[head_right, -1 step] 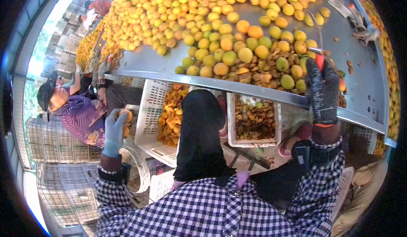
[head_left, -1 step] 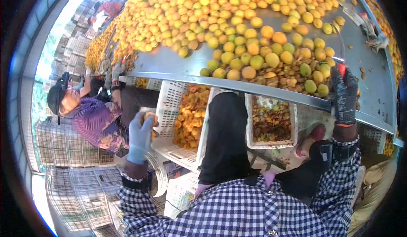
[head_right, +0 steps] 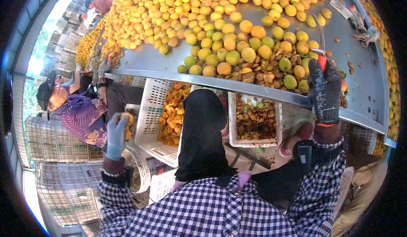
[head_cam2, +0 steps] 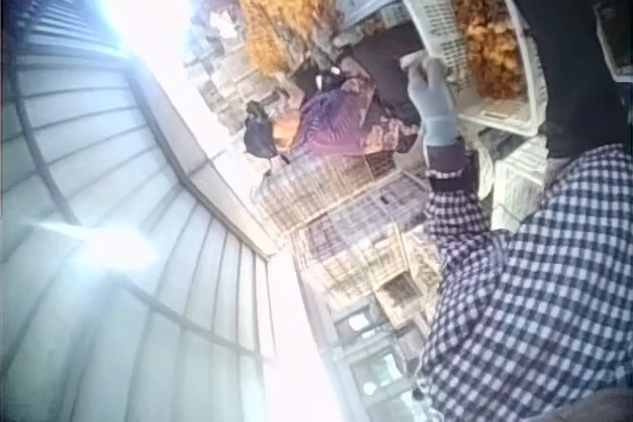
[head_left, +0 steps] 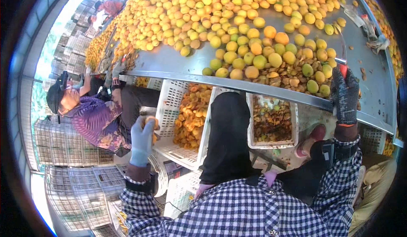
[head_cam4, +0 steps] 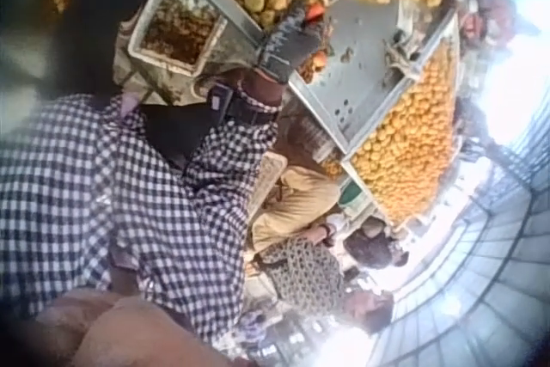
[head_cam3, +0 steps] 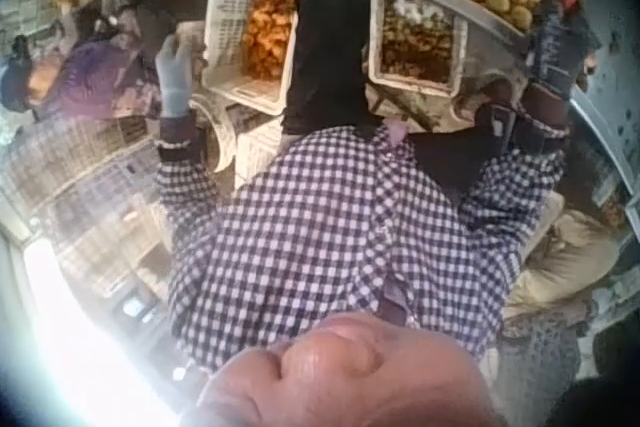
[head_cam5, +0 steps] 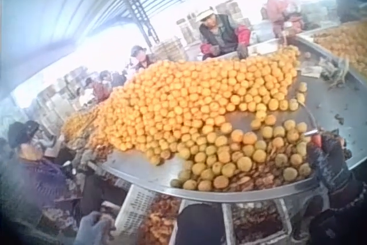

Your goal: The person processes apricots by picking them up, cutting them open to remove the pits, and placing the fruit into a crate. They discard the pits onto the table and occasionally pull more apricots from a large pile to continue.

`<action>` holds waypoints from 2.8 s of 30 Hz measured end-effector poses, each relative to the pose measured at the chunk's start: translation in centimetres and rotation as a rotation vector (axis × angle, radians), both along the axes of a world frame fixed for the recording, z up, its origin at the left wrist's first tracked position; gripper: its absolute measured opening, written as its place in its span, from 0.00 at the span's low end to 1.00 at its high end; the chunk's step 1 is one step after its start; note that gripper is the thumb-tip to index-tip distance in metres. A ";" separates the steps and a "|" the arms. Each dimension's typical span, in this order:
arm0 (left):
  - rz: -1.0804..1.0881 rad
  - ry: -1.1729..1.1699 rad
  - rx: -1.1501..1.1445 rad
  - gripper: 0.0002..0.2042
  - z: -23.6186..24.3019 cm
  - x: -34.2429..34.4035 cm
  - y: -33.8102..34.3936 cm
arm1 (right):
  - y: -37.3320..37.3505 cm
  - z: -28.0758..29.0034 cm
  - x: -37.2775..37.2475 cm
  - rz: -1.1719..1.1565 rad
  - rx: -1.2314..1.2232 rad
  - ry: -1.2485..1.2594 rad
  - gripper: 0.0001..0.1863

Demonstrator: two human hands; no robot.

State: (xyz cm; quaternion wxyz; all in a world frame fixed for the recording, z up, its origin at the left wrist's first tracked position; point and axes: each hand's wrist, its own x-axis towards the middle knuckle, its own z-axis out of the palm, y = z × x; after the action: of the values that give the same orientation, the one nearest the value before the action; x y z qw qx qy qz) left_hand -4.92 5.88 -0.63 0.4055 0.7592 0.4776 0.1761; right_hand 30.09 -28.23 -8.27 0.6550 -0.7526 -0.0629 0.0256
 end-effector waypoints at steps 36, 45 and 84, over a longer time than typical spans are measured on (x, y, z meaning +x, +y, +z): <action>-0.740 -0.527 -0.485 0.22 1.2 35.6 -6.6 | -0.2 3.4 1.2 0.009 -0.464 -0.354 0.14; -0.531 -0.909 -1.007 0.25 1.5 17.1 -13.3 | 0.3 3.9 -7.2 0.230 -0.306 -0.401 0.13; -1.109 -0.633 -0.008 0.29 1.5 12.4 -21.7 | -3.1 6.9 -20.0 0.318 0.663 0.345 0.24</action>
State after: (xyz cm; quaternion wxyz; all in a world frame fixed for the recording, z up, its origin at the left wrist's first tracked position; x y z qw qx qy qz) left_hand 7.50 -15.84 0.84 0.5606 0.8034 -0.1286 0.1539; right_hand 10.11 -31.35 -1.39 0.8511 -0.4660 -0.0726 0.2307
